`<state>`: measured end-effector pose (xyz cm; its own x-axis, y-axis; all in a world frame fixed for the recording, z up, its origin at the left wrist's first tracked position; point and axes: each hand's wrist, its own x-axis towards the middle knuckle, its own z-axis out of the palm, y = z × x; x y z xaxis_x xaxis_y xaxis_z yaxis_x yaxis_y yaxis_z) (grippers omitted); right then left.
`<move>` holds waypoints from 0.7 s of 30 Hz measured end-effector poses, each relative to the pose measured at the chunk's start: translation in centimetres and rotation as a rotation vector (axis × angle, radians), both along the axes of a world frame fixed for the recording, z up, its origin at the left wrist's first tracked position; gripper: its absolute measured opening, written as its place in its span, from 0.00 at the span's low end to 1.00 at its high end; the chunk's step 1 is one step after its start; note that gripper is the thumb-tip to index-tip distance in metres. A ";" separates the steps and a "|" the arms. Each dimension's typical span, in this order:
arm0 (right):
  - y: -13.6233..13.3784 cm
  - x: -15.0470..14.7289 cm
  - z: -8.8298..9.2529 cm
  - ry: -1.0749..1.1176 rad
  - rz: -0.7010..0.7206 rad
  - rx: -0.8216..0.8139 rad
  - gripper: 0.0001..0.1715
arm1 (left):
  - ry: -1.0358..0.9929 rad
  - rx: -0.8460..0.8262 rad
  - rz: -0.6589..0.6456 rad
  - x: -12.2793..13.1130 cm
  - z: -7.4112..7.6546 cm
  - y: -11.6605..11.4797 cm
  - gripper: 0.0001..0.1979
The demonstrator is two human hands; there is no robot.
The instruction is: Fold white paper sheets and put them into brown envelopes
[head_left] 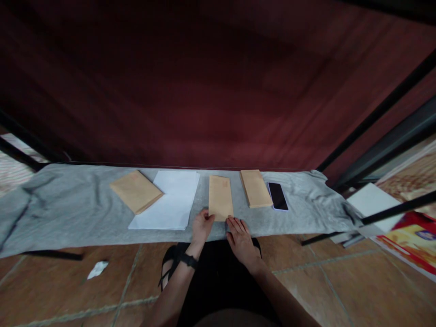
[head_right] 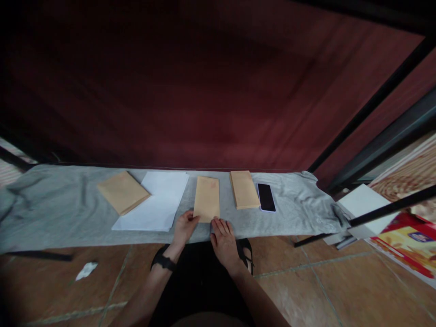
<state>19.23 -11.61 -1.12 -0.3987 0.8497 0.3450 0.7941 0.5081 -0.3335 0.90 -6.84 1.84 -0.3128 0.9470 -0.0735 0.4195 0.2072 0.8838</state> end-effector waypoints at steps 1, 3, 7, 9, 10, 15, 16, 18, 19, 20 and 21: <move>0.0 -0.1 0.1 0.003 -0.006 0.001 0.30 | -0.039 0.025 0.006 0.5 0.1 -0.1 0.04; 0.0 -0.4 0.6 0.012 -0.031 0.011 0.30 | -0.108 0.077 0.016 1.8 0.7 -0.7 0.03; 0.3 -1.1 1.8 0.092 -0.108 -0.003 0.31 | -0.198 0.155 0.005 4.9 2.8 -2.4 0.04; 0.7 -1.3 2.3 0.232 -0.136 -0.061 0.28 | -0.220 0.175 -0.002 6.1 3.9 -3.4 0.05; 0.9 -1.4 2.4 0.351 -0.148 -0.111 0.26 | -0.245 0.192 -0.021 6.5 4.4 -3.8 0.06; 2.2 -1.2 2.8 0.862 -0.218 -0.338 0.24 | -0.309 0.271 -0.044 7.0 4.0 -4.9 0.18; 2.3 -1.2 2.9 0.943 -0.238 -0.381 0.25 | -0.296 0.273 0.016 6.8 3.4 -4.8 0.19; 2.4 -1.5 3.2 1.176 -0.251 -0.525 0.28 | -0.312 0.229 0.122 6.3 2.1 -4.7 0.22; 2.3 -1.8 3.3 1.306 -0.245 -0.611 0.29 | -0.370 0.166 0.128 6.1 1.5 -4.5 0.24; 2.1 -2.1 3.4 1.409 -0.233 -0.683 0.29 | -0.450 0.094 0.107 5.9 1.0 -4.4 0.25; 2.0 -2.5 3.4 1.470 -0.219 -0.729 0.30 | -0.526 0.029 0.080 5.7 0.6 -4.3 0.25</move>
<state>16.77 -9.64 2.32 0.0285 0.9839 -0.1764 -0.3651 -0.1540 -0.9181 6.61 -11.11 2.42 -0.3124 0.9255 -0.2141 -0.0981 0.1927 0.9763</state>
